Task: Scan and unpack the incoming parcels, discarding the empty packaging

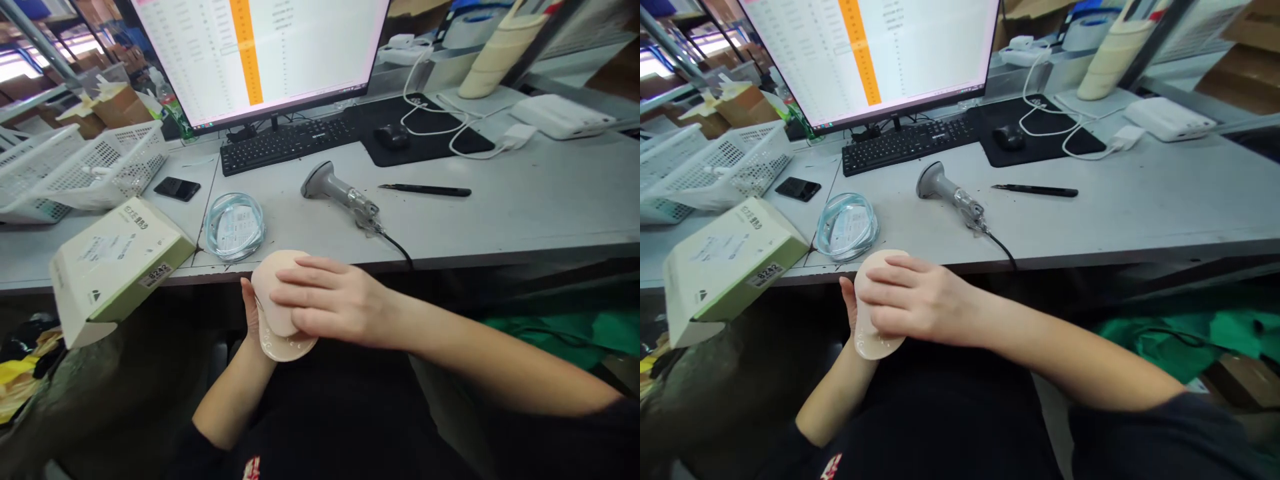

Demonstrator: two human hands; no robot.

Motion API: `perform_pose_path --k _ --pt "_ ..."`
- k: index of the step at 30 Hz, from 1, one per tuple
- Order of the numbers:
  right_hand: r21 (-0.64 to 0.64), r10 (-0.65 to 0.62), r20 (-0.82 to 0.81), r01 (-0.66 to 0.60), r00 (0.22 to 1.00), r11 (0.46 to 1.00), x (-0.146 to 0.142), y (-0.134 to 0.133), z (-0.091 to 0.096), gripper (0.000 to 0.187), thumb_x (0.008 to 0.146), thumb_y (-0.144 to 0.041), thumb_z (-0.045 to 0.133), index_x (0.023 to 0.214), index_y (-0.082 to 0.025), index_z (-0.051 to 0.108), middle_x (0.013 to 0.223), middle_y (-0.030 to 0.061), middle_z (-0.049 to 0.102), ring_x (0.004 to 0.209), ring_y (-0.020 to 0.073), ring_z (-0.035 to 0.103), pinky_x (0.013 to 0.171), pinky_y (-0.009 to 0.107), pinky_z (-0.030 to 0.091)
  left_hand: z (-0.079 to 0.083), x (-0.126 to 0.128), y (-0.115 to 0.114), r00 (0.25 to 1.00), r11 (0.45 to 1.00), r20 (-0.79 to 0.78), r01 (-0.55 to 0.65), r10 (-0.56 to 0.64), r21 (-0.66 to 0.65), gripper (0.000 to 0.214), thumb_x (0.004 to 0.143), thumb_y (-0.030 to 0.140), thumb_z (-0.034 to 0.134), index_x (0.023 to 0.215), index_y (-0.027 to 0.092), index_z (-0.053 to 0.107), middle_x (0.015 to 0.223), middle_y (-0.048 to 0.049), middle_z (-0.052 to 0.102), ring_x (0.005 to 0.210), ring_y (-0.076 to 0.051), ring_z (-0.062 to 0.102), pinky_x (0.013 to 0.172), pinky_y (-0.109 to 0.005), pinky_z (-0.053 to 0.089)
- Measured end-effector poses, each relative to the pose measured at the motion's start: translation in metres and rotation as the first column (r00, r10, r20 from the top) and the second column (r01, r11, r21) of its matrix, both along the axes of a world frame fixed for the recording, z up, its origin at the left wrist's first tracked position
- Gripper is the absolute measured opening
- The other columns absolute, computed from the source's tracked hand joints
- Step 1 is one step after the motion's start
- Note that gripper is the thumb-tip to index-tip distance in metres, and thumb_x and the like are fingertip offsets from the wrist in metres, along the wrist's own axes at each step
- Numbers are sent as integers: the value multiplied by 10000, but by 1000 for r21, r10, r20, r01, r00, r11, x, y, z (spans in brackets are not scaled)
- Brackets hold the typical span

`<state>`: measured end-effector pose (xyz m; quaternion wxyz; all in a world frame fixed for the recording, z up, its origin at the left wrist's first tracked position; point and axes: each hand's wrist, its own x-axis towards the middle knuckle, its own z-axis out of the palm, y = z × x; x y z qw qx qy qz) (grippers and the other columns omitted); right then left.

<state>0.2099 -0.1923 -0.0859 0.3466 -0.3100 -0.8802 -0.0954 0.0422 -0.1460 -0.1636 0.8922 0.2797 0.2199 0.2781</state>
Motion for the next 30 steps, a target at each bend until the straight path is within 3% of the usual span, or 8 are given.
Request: perform_pose_path --k 3,7,10,13,17,21,27,30 --pt "-15 -74 -18 74 997 997 -1 -18 -25 128 985 -222 588 913 -270 682 1339 -2 664 1368 241 510 1160 478 430 5 -6 6 995 995 42 -87 89 -44 846 717 827 550 1276 195 613 1331 -120 632 1338 -379 512 1060 -493 498" --pt "-263 -205 -426 96 881 960 -4 -31 -59 318 912 -160 639 1196 -302 650 1526 77 495 1440 277 415 1139 500 434 8 -6 5 967 965 -61 -240 247 102 689 758 692 525 1215 190 643 1205 -123 696 1284 -385 555 1040 -510 502" --pt "-518 -332 -780 -249 530 819 -15 -35 -73 605 907 -264 635 1472 -380 453 1596 56 397 1428 266 434 1099 474 467 9 -1 0 913 896 -58 -383 405 222 629 753 581 566 1273 228 610 1190 -97 705 1243 -364 588 1027 -489 507" --pt "-462 -520 -846 -649 118 604 -26 -35 -74 627 907 -481 612 1498 -370 433 1536 47 479 1335 281 521 1024 461 500 7 6 -5 828 782 89 -554 554 285 658 761 468 617 1384 279 522 1270 -75 669 1207 -330 613 1006 -450 518" --pt "-436 -680 -718 -667 -147 604 -31 -25 -71 439 851 -530 737 1215 -300 649 1117 25 702 985 197 631 834 302 516 1 13 -12 794 720 162 -602 586 345 691 768 382 708 1419 321 487 1296 -64 644 1143 -288 642 970 -402 535" --pt "-436 -695 -670 -619 -261 653 -32 -19 -76 321 727 -387 891 840 -226 637 849 -33 644 793 115 568 718 199 467 -5 18 -14 779 723 63 -605 623 332 554 771 390 730 1295 273 595 1292 -70 650 1108 -275 653 934 -372 545" --pt "-400 -752 -637 -763 -168 509 -38 -30 -85 408 734 -432 875 1025 -239 663 1048 24 687 935 186 621 825 311 518 -4 14 -10 672 618 64 -711 738 335 417 725 366 733 1116 239 662 1159 -58 700 1013 -250 677 861 -340 549" --pt "-399 -682 -690 -659 -243 638 -39 -32 -85 379 704 -377 900 972 -261 659 1033 -3 697 952 187 626 854 315 510 -2 14 -7 688 647 69 -708 723 284 358 716 335 729 1056 243 663 1087 -40 704 991 -230 672 857 -329 542"
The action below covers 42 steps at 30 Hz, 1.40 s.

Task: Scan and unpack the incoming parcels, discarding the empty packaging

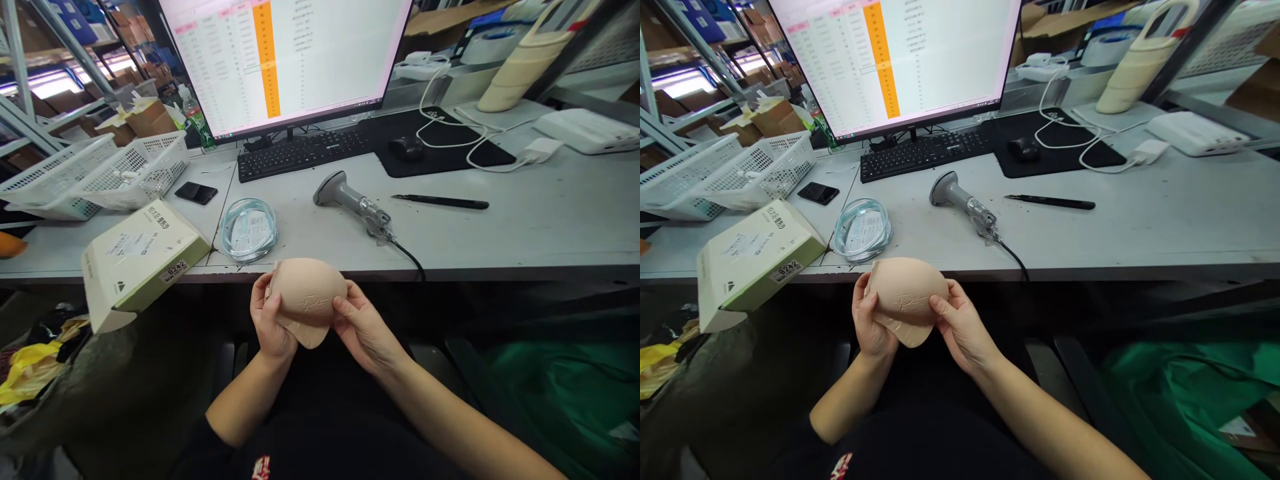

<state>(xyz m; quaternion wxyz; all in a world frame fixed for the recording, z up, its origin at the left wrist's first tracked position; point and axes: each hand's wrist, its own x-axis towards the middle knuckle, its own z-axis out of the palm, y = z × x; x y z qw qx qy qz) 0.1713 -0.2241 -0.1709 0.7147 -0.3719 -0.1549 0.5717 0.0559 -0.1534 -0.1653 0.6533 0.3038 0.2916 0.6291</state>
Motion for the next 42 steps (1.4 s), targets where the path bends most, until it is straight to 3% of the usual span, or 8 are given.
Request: perform_pose_path --k 8,16,22,24,27,30,36,42 --pt "8 -84 85 84 993 996 15 7 7 318 757 -468 842 855 -218 671 865 21 682 840 187 604 800 309 500 -8 7 -16 965 962 85 256 -249 -91 682 604 198 712 1272 263 589 1276 -56 647 1206 -265 598 1021 -350 485" --pt "70 -120 212 107 970 992 10 3 5 372 775 -474 816 737 -208 559 705 -26 545 663 123 479 622 223 430 3 7 -14 969 958 62 244 -237 -152 690 574 112 671 1245 262 615 1245 -41 660 1207 -244 586 1015 -315 471" --pt "171 -92 665 -31 741 985 18 -1 1 288 830 -448 760 751 -208 620 1113 65 660 1035 238 586 926 341 469 9 4 -6 970 974 112 221 -216 -43 550 747 437 735 1247 251 599 1266 -84 643 1148 -274 620 955 -369 514" --pt "141 -28 612 -74 790 987 15 -1 1 294 801 -439 791 974 -241 659 1244 77 637 1144 271 576 1014 400 445 7 7 -4 990 992 80 124 -120 -36 548 712 451 797 1186 253 606 1217 -68 656 1076 -250 639 903 -350 530" --pt "70 38 265 -58 964 996 10 0 -1 779 722 -470 853 1389 -348 469 1306 67 626 1163 274 606 1021 451 469 2 15 -7 995 997 90 54 -49 -49 435 697 399 829 1040 251 606 1087 -22 667 970 -201 649 856 -324 539" --pt "19 184 34 -185 982 983 13 1 -2 905 652 -521 887 1434 -319 479 1296 90 647 1188 305 611 1019 466 486 -8 21 -9 1000 997 -4 16 -16 75 321 757 391 799 966 239 609 984 -10 652 926 -174 643 864 -312 533" --pt "-53 298 53 -295 953 954 20 -6 2 709 627 -466 913 1243 -214 669 1142 118 727 1100 331 664 953 445 542 -28 14 17 916 756 -289 -23 278 654 424 810 439 748 1184 266 648 1229 -91 604 1152 -264 607 1026 -459 492" --pt "45 36 223 -48 974 998 20 -2 11 746 672 -479 883 1339 -284 613 1337 91 649 1208 340 610 987 457 533 -32 7 15 839 656 -485 225 245 721 644 790 544 759 1355 282 592 1441 -154 493 1361 -364 477 1140 -574 385"
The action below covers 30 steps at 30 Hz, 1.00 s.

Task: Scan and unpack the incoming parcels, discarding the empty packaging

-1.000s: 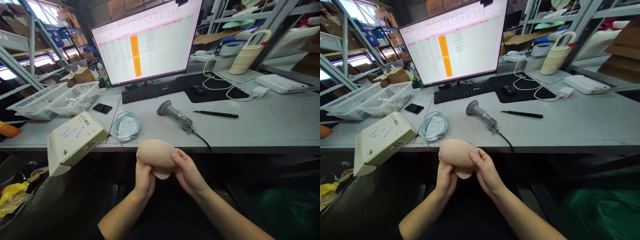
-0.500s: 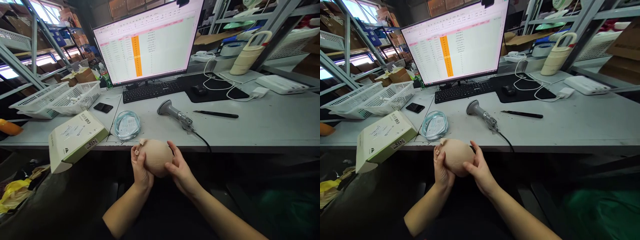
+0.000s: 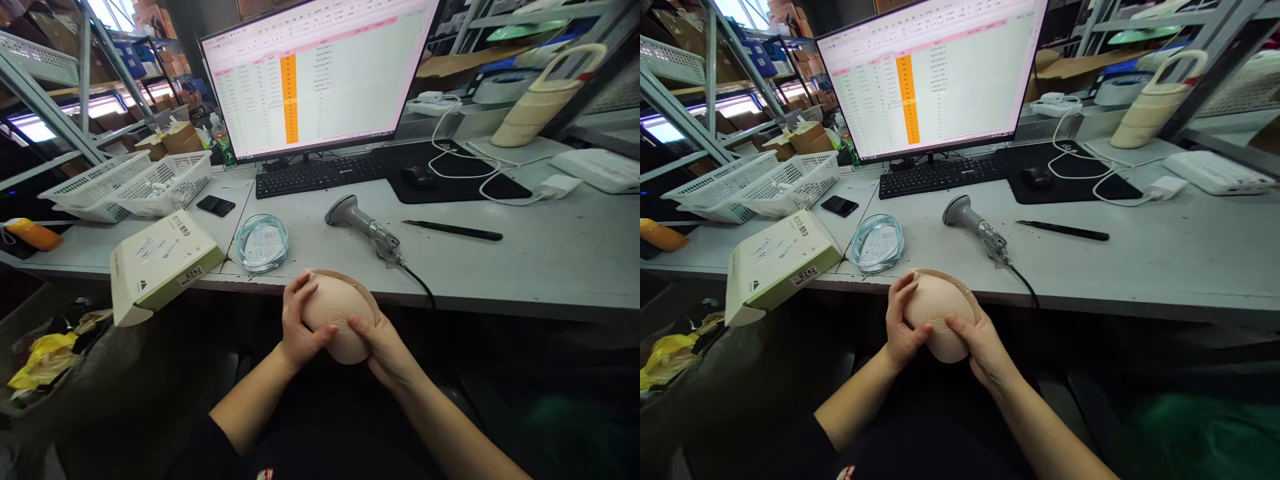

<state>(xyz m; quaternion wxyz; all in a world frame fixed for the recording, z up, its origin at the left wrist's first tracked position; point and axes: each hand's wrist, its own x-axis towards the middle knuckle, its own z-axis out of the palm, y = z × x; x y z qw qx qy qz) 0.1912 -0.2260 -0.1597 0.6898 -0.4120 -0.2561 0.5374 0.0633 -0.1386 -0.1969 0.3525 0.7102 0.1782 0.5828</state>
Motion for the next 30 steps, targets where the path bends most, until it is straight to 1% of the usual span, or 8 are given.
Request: perform_pose_path --k 4,12,18,20,23,26,28,30 --pt "-25 -33 31 34 999 999 0 1 -6 671 725 -517 842 1304 -252 629 1317 115 656 1199 353 616 1037 499 491 -3 7 -6 996 996 76 -52 46 74 668 699 502 856 1295 307 628 1495 -128 410 1391 -371 447 1158 -564 371" --pt "51 -207 207 201 956 978 -22 0 -25 1002 506 -339 980 1396 -312 520 1385 85 607 1259 345 576 1080 510 480 21 31 -4 933 871 336 55 130 -489 398 829 487 743 1127 236 660 1372 -107 558 1300 -289 534 1139 -465 384" --pt "-22 -303 -22 302 953 953 1 17 -5 554 685 -334 883 1190 -276 663 1243 40 698 1234 300 606 1122 488 462 48 19 24 992 973 22 130 -128 -191 432 925 495 607 1280 252 650 1398 -125 570 1361 -307 490 1183 -500 331" --pt "-12 -346 -23 346 938 938 16 19 0 503 700 -326 870 1164 -301 677 1251 10 699 1268 287 584 1131 473 462 65 7 48 989 1000 -147 16 -17 -9 469 910 492 626 1309 247 628 1376 -127 599 1400 -330 448 1205 -545 277" --pt "14 -382 3 382 924 924 33 16 2 472 725 -325 853 1162 -329 676 1273 -19 687 1306 276 555 1138 475 461 82 -11 86 754 909 -511 -313 414 274 665 751 473 808 1344 253 603 1524 -151 466 1502 -443 223 1188 -691 152" --pt "-2 -398 -35 398 917 918 37 13 4 502 702 -317 870 1164 -331 674 1267 -25 686 1313 264 547 1155 460 445 80 -24 113 408 847 -751 -364 519 388 708 758 448 806 1393 253 562 1532 -184 455 1449 -491 316 1113 -769 212" --pt "-26 -392 -68 391 917 920 36 11 5 530 676 -307 887 1161 -324 674 1259 -19 688 1306 266 550 1161 456 437 73 -29 122 349 846 -779 -331 521 418 579 840 447 723 1366 249 586 1458 -175 546 1379 -451 448 1110 -730 282" --pt "-27 -394 -61 393 917 919 34 11 7 531 654 -307 898 1138 -304 681 1242 -2 695 1289 280 561 1154 466 439 67 -34 127 395 842 -746 -311 537 441 459 892 426 655 1313 247 632 1387 -152 615 1322 -406 529 1114 -653 350"
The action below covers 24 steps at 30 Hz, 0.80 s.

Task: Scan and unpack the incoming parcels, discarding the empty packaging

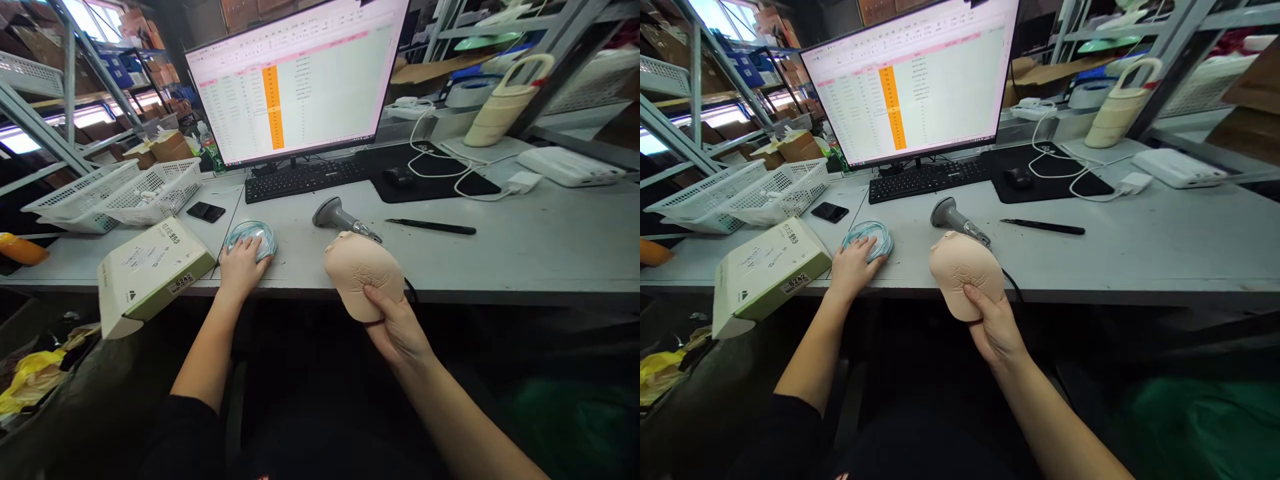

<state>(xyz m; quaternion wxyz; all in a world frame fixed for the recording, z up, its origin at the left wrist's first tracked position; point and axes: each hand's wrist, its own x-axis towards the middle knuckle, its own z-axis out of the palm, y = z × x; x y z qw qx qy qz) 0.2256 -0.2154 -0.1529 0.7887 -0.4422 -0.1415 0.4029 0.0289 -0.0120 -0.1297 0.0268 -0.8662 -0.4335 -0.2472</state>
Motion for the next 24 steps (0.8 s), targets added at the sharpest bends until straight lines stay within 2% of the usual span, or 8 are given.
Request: perform_pose_path --k 3,7,9,12,14,16,19,24 --pt "19 -18 81 16 997 1000 2 -3 3 554 644 -314 905 1148 -286 678 1218 20 701 1256 293 582 1128 483 455 -2 -13 2 985 996 150 78 -83 41 353 917 394 594 1220 246 698 1275 -112 695 1212 -347 628 1050 -517 472" --pt "55 -75 331 60 941 997 12 -9 12 599 661 -298 903 1215 -282 675 1221 37 702 1231 315 600 1114 525 452 3 -37 -5 887 966 389 256 -249 35 337 907 399 558 1142 237 737 1123 -70 757 1036 -261 710 925 -374 558" --pt "93 -105 509 67 855 993 18 -11 20 579 678 -275 892 1220 -299 691 1247 31 697 1252 324 591 1128 523 436 5 -45 -11 845 959 463 283 -265 33 306 861 320 561 1080 229 755 1025 -51 774 929 -227 723 869 -332 574" --pt "165 -116 730 -9 673 986 24 -10 37 486 763 -238 826 1225 -336 708 1293 5 685 1269 303 591 1136 508 432 9 -49 -20 801 963 540 258 -258 77 346 798 201 505 1032 216 759 960 -39 771 882 -207 718 838 -322 580" --pt "210 -131 813 -76 568 975 26 -5 48 439 822 -208 767 1231 -356 709 1307 -13 680 1271 274 595 1144 498 427 13 -47 -24 774 947 549 288 -316 140 405 815 165 461 1101 216 742 1023 -47 760 946 -208 712 882 -346 577" --pt "219 -117 855 -147 506 965 29 2 55 419 842 -197 743 1225 -365 715 1317 -17 673 1268 262 600 1143 488 430 18 -46 -26 743 905 520 380 -421 190 418 872 153 428 1149 239 730 1170 -58 722 1019 -204 697 921 -364 570" --pt "169 -35 896 -268 443 949 34 13 61 385 836 -227 744 1199 -354 736 1326 -4 667 1243 270 617 1125 479 451 26 -46 -28 707 831 452 531 -544 169 374 949 168 409 1016 266 764 1315 -54 650 1106 -206 671 963 -373 559" --pt "40 81 961 -422 266 906 39 22 62 414 858 -200 684 1237 -364 718 1345 -14 654 1241 264 620 1094 460 482 27 -51 -27 759 851 415 519 -501 78 358 978 194 431 928 263 778 1175 -64 696 1063 -212 676 928 -365 561"
